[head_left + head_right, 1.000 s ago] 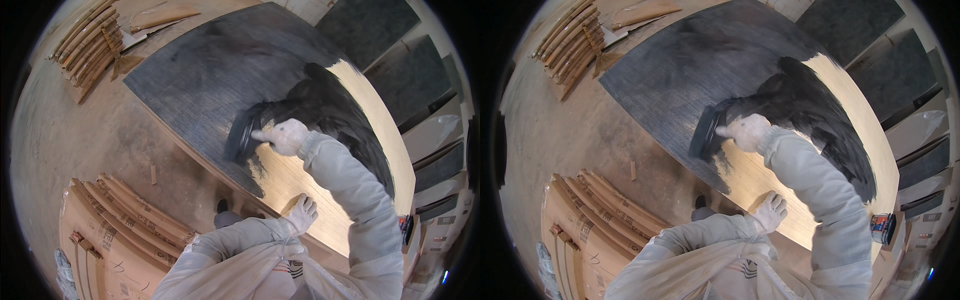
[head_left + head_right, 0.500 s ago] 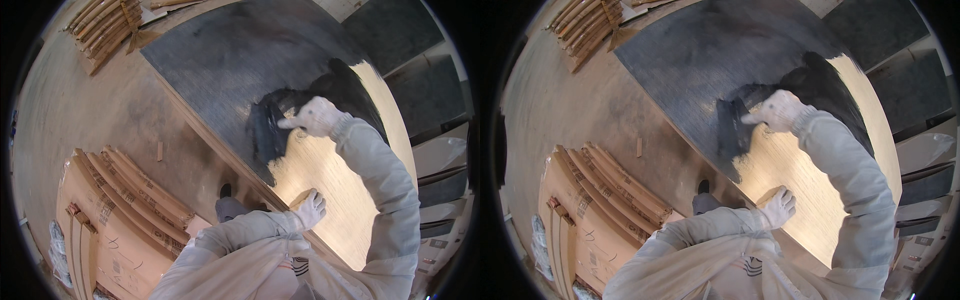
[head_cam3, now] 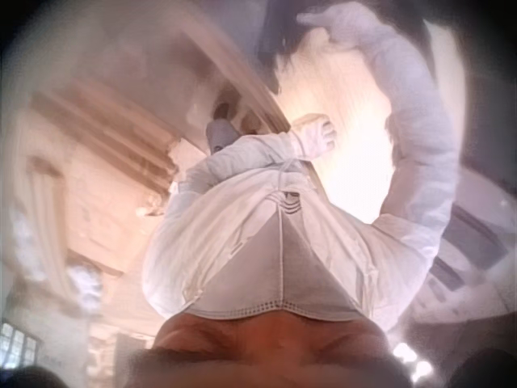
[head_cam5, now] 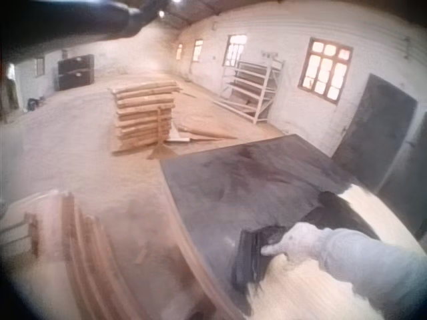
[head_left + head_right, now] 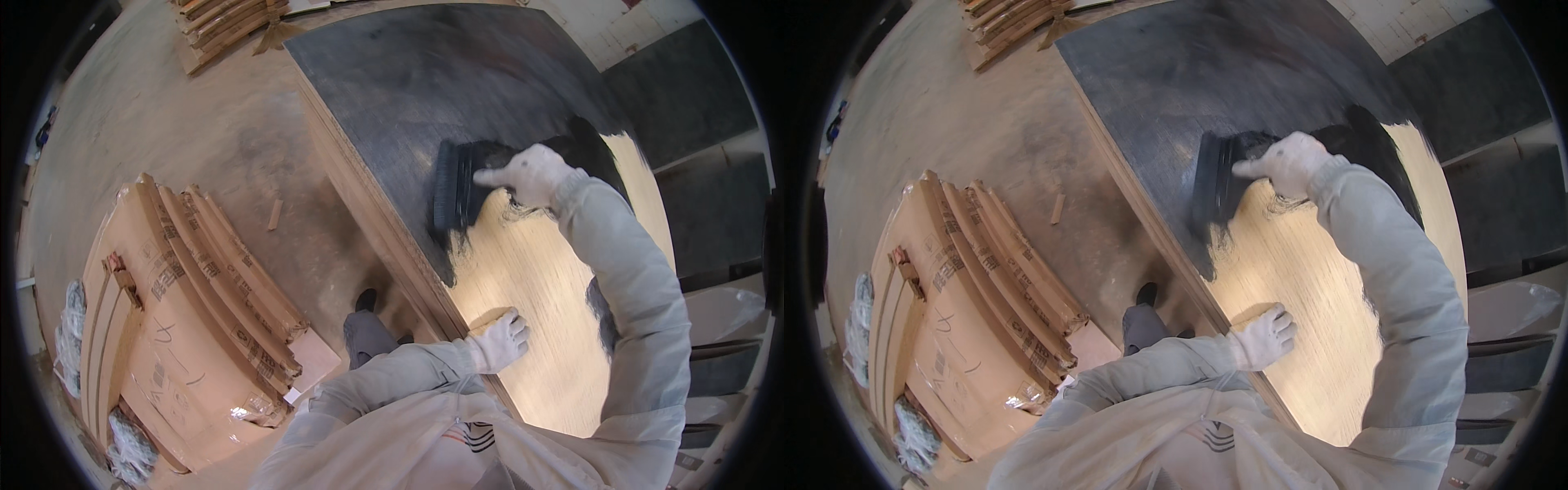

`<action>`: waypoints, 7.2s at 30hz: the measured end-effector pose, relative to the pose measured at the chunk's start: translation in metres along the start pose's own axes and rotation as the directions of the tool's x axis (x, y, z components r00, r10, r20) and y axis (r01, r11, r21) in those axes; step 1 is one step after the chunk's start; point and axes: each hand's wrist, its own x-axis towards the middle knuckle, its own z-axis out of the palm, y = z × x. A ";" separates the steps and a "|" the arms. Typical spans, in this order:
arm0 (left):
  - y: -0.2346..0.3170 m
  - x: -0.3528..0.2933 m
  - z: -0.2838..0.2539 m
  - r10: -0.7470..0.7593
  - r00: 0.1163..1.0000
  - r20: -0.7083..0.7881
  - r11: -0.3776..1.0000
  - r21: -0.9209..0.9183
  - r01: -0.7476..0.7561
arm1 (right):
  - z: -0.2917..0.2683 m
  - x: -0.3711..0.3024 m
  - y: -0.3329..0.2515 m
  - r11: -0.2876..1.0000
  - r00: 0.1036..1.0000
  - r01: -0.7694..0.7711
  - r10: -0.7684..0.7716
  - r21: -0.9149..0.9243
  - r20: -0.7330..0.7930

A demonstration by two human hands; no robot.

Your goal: The person paints a large wooden board with black paint using a brush. They repeatedly dip the brush into a paint container and apply broad strokes across the surface, gradually covering more of the board.

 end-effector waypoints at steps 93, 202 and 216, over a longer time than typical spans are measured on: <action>0.005 0.008 -0.011 0.161 0.985 0.056 0.968 -0.206 -0.146 | 0.091 -0.074 -0.017 0.682 0.835 -0.533 0.518 0.501 0.184; 0.009 0.004 -0.008 0.189 0.968 0.163 0.938 -0.320 -0.130 | 0.139 -0.125 -0.015 0.463 0.770 -0.563 0.595 0.685 0.230; 0.008 0.008 -0.012 0.230 0.945 0.231 0.926 -0.351 -0.139 | 0.145 -0.114 -0.019 0.519 0.831 -0.484 0.525 0.704 0.184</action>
